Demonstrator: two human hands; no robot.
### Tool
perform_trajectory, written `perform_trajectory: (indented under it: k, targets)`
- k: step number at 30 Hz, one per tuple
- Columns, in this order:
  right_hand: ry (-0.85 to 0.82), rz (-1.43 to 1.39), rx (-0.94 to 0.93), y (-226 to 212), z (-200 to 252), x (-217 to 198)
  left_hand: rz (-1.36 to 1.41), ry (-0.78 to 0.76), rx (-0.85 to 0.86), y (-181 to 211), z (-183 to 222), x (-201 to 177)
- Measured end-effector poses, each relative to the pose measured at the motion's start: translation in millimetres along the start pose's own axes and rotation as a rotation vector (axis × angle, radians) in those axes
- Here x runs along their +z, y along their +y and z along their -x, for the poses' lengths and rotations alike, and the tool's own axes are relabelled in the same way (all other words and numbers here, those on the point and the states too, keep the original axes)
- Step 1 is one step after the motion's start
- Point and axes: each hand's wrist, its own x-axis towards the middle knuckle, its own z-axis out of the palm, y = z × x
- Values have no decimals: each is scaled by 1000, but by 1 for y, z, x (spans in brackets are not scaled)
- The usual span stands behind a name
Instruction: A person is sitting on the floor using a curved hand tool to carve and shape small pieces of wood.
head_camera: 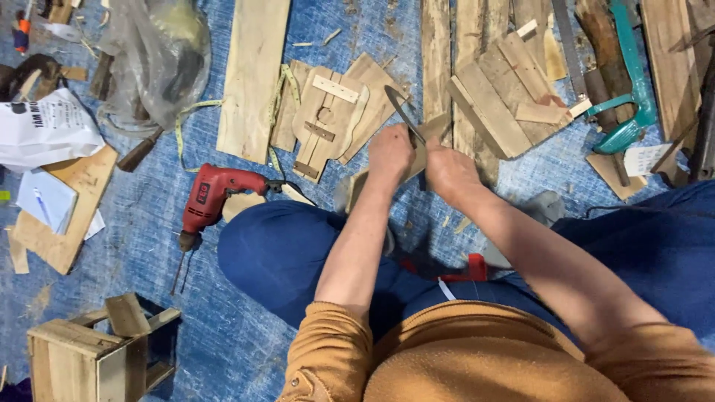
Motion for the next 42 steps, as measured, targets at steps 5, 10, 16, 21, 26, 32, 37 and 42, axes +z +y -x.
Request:
perform_trajectory:
  k: [5, 10, 16, 21, 26, 32, 37, 42]
  targets:
    - [-119, -96, 61, -18, 23, -30, 93, 72, -14, -6, 3, -8]
    - [-46, -993, 91, 7, 38, -61, -13, 19, -84, -17, -7, -5]
    - [-68, -1129, 196, 48, 26, -33, 73, -25, -125, 33, 33, -61]
    - [-122, -1063, 256, 48, 19, -19, 31, -12, -121, 16, 18, -40]
    - [-148, -1062, 282, 47, 14, -5, -77, 5, -143, -19, -6, 6]
    - [-165, -1090, 300, 40, 13, -4, -143, 1, -183, -18, -4, 8]
    - [-175, -1117, 269, 33, 17, -10, -76, -33, -226, 5, 6, -21]
    - [-139, -1104, 287, 50, 9, -11, -55, -142, -308, -11, -3, -16]
